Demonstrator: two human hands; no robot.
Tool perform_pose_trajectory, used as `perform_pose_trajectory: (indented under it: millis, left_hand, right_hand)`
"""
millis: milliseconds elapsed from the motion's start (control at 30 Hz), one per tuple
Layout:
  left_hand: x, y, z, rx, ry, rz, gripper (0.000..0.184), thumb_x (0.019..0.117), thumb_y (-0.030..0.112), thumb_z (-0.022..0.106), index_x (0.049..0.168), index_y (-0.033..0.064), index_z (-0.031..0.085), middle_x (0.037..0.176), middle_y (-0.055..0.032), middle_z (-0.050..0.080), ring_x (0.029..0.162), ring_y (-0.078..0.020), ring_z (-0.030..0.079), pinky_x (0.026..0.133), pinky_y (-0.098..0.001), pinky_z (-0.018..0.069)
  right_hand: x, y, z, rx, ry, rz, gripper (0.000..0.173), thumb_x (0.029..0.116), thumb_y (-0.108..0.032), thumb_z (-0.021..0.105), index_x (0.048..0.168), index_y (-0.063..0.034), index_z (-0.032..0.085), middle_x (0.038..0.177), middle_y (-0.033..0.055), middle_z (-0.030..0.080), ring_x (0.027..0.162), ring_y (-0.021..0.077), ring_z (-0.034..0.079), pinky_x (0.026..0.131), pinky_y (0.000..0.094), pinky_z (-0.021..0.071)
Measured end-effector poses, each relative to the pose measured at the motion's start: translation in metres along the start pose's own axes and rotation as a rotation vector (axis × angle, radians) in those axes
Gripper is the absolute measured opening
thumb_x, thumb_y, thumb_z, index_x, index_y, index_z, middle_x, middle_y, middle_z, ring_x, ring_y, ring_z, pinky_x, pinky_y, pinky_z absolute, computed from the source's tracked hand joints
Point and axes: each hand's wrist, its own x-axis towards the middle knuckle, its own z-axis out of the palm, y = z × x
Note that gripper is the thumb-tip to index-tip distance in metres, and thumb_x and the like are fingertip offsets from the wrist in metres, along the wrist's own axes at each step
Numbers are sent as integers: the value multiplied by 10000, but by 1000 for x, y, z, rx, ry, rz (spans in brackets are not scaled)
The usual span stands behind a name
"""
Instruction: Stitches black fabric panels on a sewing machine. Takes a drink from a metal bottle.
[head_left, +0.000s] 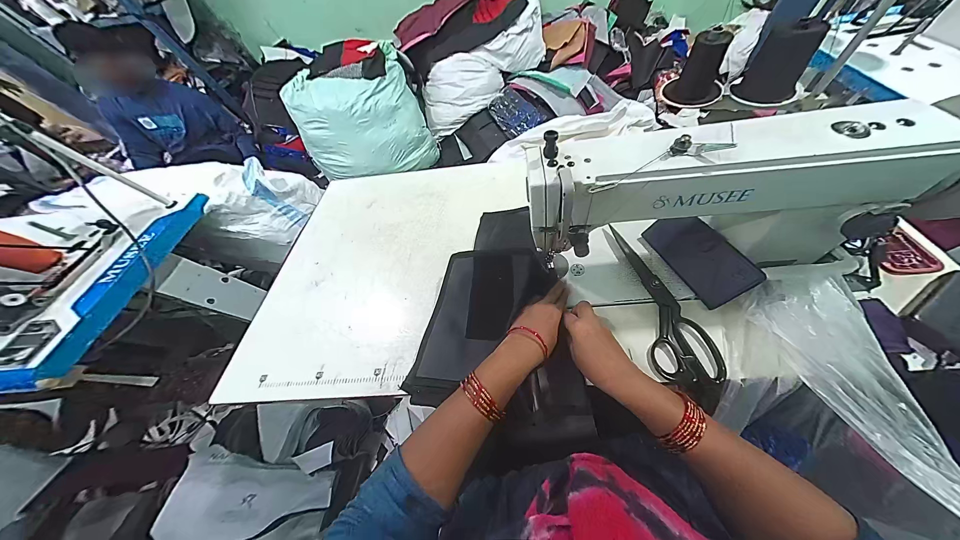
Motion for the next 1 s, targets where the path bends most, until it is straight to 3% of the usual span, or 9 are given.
perform_pose_trajectory:
  millis: [67,267,367,400,733,900,1000]
  left_hand:
    - [2,0,1,17,-32,-18,659,992,-102,420,1617,49,279,1725,-68,171,1532,-312,331,1209,-480,332]
    - [-9,-12,6,-17,51,45,583,961,-60,456,1538,20,443,1672,-109,320,1518,-333,337,1229,-450,278]
    - [-9,-15,9,-38,65,54,551,963,-19,455,1513,10,479,1655,-118,352,1572,-343,205,1277,-440,153]
    - [-9,-16,9,-47,68,62,545,962,-18,455,1505,1,486,1651,-129,358,1573,-330,214,1283,-427,145]
    - [3,-25,-2,-60,47,62,562,977,28,496,1536,4,439,1659,-135,338,1573,-301,225,1280,-408,166]
    - [16,-31,-13,-110,39,29,606,950,81,598,1533,15,446,1627,-194,352,1531,-322,303,1238,-434,277]
    - [26,-39,-15,-130,82,59,538,974,90,568,1502,11,492,1591,-204,409,1507,-330,351,1220,-449,312]
  right_hand:
    - [1,2,1,18,25,-8,321,1009,43,449,1280,95,613,1325,294,540,1164,376,623,989,421,517]
    - [2,3,4,44,50,-7,335,1020,25,448,1301,72,621,1315,284,550,1145,366,633,976,407,526]
    - [2,3,4,46,41,0,343,1022,20,452,1319,59,619,1316,275,552,1145,353,633,977,394,525]
    - [3,3,4,44,46,-1,342,1019,21,456,1317,59,621,1312,274,555,1140,351,635,974,393,528]
    - [20,0,3,47,70,3,343,1027,15,439,1307,55,633,1291,264,566,1108,339,646,956,388,533]
    - [38,0,-2,53,96,5,350,1033,11,427,1318,60,623,1303,272,563,1153,353,630,997,404,518]
    - [48,1,-8,73,75,0,359,1040,2,417,1340,62,606,1323,285,556,1211,365,599,1046,409,484]
